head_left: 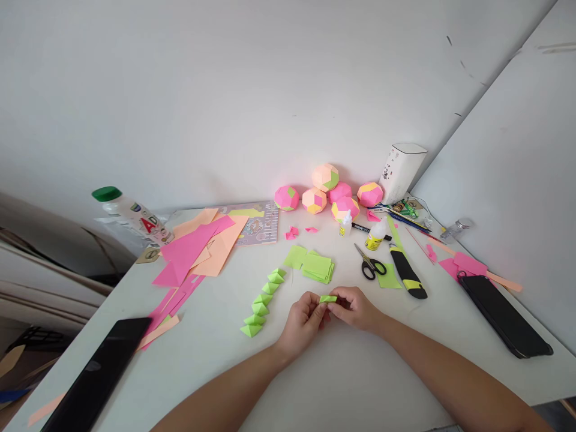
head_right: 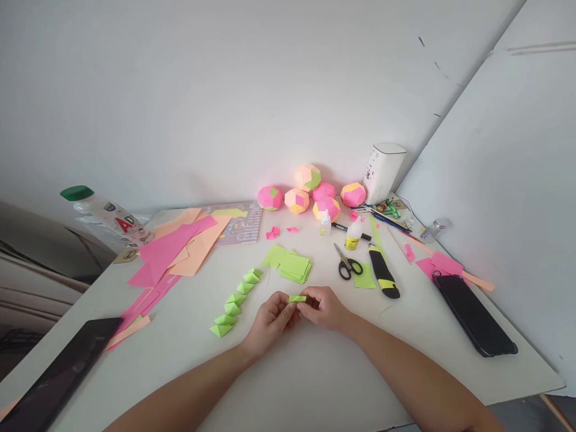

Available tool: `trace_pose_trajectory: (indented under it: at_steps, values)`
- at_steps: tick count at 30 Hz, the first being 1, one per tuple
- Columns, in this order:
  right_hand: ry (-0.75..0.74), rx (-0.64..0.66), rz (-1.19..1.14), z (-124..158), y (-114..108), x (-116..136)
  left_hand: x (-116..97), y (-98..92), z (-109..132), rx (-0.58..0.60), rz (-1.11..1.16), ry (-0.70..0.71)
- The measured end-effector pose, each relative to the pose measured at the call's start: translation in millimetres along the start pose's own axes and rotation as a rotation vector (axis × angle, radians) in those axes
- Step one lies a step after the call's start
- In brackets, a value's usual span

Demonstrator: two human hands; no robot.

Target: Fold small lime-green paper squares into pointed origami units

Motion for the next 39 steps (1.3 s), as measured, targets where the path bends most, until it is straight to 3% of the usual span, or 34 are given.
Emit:
trace_pose_trajectory:
  at_steps: [6, 26, 39]
  values:
    - [0.020, -0.044, 0.035, 0.2, -0.8, -5.9, 0.4, 2.6, -0.2, 0.061, -0.027, 0.013]
    - [0.042, -0.028, -0.010, -0.5, -2.0, -4.7, 0.9, 1.1, 0.8, 0.080, -0.086, 0.005]
    - [0.059, -0.025, -0.151, 0.4, -2.5, -8.6, 1.9, -1.3, 0.5, 0.011, 0.034, 0.014]
Point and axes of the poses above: each hand's wrist, its own z-axis away from the middle knuckle, its own y-axis out of the palm, x = y × z, the point moved 4 cm from there along -z, towards the middle knuckle, and after that the axes turned 2 degrees about -x, right-handed, at the moved point
